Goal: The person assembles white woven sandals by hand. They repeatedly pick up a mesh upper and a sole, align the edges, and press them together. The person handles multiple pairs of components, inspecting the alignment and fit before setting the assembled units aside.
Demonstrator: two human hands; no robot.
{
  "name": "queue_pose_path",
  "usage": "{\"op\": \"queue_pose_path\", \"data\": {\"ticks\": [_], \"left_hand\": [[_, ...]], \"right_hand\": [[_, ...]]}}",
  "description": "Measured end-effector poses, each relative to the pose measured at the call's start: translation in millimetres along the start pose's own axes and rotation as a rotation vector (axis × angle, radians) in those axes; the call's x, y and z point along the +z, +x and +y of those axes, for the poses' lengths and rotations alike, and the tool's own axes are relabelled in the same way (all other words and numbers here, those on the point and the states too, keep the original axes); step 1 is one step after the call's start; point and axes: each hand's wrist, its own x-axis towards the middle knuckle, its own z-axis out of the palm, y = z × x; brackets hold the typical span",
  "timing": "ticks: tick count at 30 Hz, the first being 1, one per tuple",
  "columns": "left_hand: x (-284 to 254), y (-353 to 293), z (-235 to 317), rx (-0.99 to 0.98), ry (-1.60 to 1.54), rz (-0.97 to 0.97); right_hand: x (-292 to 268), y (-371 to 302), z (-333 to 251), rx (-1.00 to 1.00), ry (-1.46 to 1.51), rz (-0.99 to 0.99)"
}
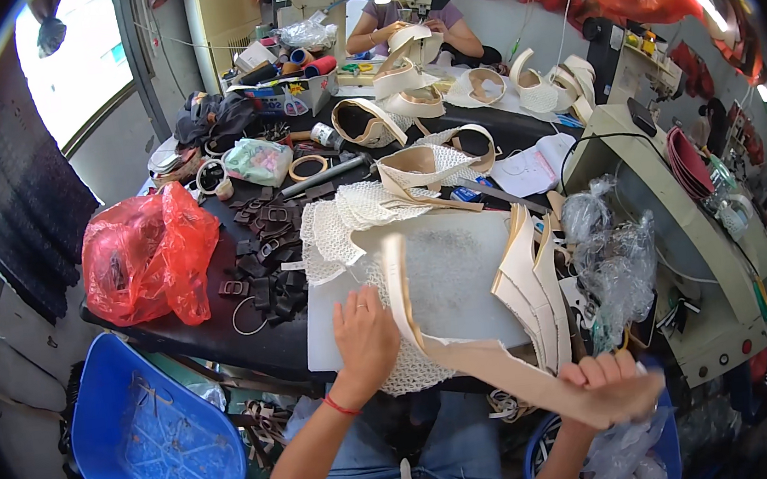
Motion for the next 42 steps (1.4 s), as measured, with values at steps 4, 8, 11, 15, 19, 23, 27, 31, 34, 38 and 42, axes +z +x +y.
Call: {"op": "queue_pose_path", "data": {"ticks": [4,8,11,15,19,23,27,31,34,38,42], "left_hand": [[-28,17,25,-0.043,-0.025,-0.215],[-5,8,10,0.15,0.011,-0.065],[0,1,2,0.347,-0.03,0.09],[-32,-1,9,0.569,-0.353,0.214],[-74,9,15,1.085,-0.255,0.177],[-99,23,21,1.48,-0.25,0.095],[-98,28,20,1.616,-0.273,0.022],[-154,33,29,1.036,-0.117,-0.212],[-196,12,27,0.135,-0.469,-0.666],[-145,-44,23,-0.615,-1.476,-1.065],[-107,-58,29,-0.676,-1.666,-0.506]], "right_hand": [[-26,-23,-5,0.028,0.092,0.015],[-31,-24,-4,0.168,0.059,0.073],[-29,-26,-2,0.168,0.017,0.246],[-31,-31,4,0.33,-0.003,0.404],[-41,-28,7,0.587,0.0,0.311],[-18,-8,11,0.76,-0.133,0.228],[-5,6,33,1.132,-0.224,0.204],[-11,16,31,1.014,-0.274,0.277],[-1,22,30,0.922,-0.272,0.238],[2,21,38,1.046,-0.396,-0.097],[10,21,58,0.953,-0.461,-0.399]]}}
